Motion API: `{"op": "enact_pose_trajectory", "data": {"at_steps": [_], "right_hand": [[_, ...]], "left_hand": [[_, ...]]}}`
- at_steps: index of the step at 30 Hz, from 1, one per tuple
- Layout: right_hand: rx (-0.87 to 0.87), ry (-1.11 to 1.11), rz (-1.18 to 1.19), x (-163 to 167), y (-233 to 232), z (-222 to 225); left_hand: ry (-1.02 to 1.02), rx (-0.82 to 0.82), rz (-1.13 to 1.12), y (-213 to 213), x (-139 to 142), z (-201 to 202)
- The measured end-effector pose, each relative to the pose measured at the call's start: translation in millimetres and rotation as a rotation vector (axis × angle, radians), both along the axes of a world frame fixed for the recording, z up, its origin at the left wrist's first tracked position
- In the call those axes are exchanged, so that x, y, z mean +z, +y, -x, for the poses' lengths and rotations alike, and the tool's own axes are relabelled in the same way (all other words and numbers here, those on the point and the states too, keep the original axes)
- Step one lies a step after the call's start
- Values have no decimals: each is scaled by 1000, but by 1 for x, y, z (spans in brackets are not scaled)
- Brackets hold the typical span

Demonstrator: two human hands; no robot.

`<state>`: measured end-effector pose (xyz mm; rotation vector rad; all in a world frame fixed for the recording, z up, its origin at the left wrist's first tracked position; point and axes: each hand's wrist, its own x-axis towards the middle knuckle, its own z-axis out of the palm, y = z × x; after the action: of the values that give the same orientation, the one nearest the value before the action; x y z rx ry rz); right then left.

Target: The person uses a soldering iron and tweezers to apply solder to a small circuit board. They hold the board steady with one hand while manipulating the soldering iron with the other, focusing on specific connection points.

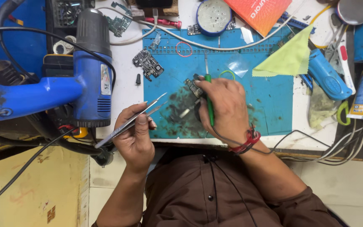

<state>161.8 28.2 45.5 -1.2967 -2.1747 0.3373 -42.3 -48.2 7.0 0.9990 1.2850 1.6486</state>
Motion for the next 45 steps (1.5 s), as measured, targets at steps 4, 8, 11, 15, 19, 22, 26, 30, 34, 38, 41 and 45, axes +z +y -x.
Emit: {"op": "enact_pose_trajectory", "data": {"at_steps": [4, 8, 11, 15, 19, 22, 26, 30, 34, 38, 41, 45], "right_hand": [[-55, -6, 23, -3, 1, 3], [53, 44, 53, -6, 2, -1], [103, 73, 66, -8, 3, -5], [38, 241, 60, -15, -2, -14], [-109, 559, 197, -25, -14, -27], [-190, 753, 339, -33, -26, -38], [-242, 770, 369, -41, -49, -50], [-295, 716, 380, -46, -70, -51], [-274, 637, 333, -48, -69, -49], [-276, 622, 334, -43, -65, -44], [-269, 615, 342, -39, -63, -41], [-271, 595, 351, -37, -61, -39]], "left_hand": [[62, 11, 32, 3, 2, 1], [61, -32, 91, 9, 5, -2], [181, -80, 75, 9, 11, -3], [268, -139, -10, 19, 14, -11], [330, -213, 26, 36, 12, -29], [474, -232, -9, 50, 11, -39], [536, -249, -34, 62, 10, -45], [552, -271, -54, 61, 9, -44], [603, -257, -104, 60, 9, -44], [593, -256, -88, 59, 11, -45], [608, -248, -111, 58, 11, -45], [628, -248, -126, 58, 10, -46]]}}
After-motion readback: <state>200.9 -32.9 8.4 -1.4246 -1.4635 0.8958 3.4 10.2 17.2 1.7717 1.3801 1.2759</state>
